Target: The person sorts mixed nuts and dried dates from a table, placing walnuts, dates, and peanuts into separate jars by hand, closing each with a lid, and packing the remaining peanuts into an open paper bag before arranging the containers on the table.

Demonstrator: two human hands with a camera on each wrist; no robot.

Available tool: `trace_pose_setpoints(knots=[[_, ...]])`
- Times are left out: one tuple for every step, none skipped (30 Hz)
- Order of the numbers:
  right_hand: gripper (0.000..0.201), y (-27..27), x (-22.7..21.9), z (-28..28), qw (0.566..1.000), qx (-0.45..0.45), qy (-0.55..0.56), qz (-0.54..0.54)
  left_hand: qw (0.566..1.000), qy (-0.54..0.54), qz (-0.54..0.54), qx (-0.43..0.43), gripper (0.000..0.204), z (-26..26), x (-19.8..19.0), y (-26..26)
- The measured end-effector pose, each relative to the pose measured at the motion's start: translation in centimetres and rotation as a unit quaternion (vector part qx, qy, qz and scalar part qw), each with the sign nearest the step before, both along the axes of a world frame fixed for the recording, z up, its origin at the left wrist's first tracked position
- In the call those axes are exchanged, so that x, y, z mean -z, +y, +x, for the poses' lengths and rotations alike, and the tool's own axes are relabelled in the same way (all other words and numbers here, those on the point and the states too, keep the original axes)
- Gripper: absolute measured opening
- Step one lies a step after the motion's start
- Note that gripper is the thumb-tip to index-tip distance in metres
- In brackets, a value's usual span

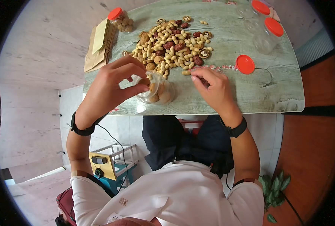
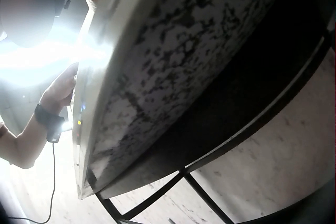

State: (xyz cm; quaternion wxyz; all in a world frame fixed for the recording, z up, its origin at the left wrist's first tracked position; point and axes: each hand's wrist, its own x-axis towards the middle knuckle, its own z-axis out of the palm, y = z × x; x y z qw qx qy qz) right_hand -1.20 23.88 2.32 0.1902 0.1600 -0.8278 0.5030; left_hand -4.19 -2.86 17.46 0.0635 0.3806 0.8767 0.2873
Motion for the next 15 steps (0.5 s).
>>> trace_pose_setpoints(knots=[[0.012, 0.0, 0.0, 0.1, 1.000, -0.001, -0.003, 0.001, 0.999, 0.049, 0.011, -0.011, 0.017, -0.1, -0.1, -0.2], [0.012, 0.0, 0.0, 0.0, 1.000, -0.001, -0.001, 0.000, 0.995, 0.098, 0.021, -0.022, 0.016, -0.2, -0.2, -0.5], [0.011, 0.0, 0.1, 0.0, 1.000, -0.002, -0.001, -0.003, 0.995, 0.076, 0.040, -0.045, 0.015, -0.9, -0.5, -0.8], [0.011, 0.0, 0.2, 0.0, 1.000, -0.003, -0.001, -0.006, 0.993, 0.085, 0.049, -0.067, 0.013, -2.1, -0.2, -1.4], [0.011, 0.0, 0.3, 0.0, 1.000, -0.005, 0.001, -0.007, 0.991, 0.085, 0.036, -0.101, 0.011, -3.3, 0.0, -1.9], [0.011, 0.0, 0.3, 0.1, 1.000, -0.006, -0.005, -0.006, 0.987, 0.086, 0.023, -0.136, 0.011, -4.7, 0.4, -2.5], [0.011, 0.0, 0.2, 0.0, 1.000, -0.006, -0.006, -0.005, 0.986, 0.069, 0.024, -0.151, 0.013, -7.5, 2.1, -3.8], [0.011, 0.0, 0.2, 0.0, 1.000, -0.006, -0.003, -0.005, 0.985, 0.048, 0.025, -0.164, 0.016, -10.2, 4.2, -4.8], [0.011, 0.0, 0.1, 0.0, 1.000, -0.005, -0.005, 0.002, 0.985, 0.052, 0.025, -0.162, 0.016, -11.6, 5.3, -4.9], [0.011, 0.1, 0.1, 0.0, 1.000, -0.003, -0.008, 0.010, 0.984, 0.053, 0.002, -0.168, 0.021, -12.8, 6.0, -4.8], [0.011, 0.1, 0.2, 0.0, 1.000, -0.001, -0.005, 0.010, 0.983, 0.054, -0.021, -0.173, 0.026, -13.7, 6.7, -4.6], [0.011, 0.0, 0.1, 0.0, 1.000, -0.005, -0.012, -0.003, 0.983, 0.056, -0.020, -0.171, 0.026, -14.7, 7.4, -4.4], [0.011, 0.0, 0.1, 0.0, 1.000, -0.009, -0.019, -0.017, 0.983, 0.029, -0.029, -0.179, 0.029, -15.3, 7.8, -3.9], [0.011, 0.1, 0.0, 0.0, 1.000, -0.008, -0.018, -0.016, 0.982, 0.002, -0.039, -0.187, 0.033, -15.8, 8.2, -3.5], [0.012, 0.1, 0.0, 0.0, 1.000, -0.008, -0.016, -0.013, 0.982, 0.022, -0.053, -0.183, 0.034, -16.2, 8.6, -3.2]])
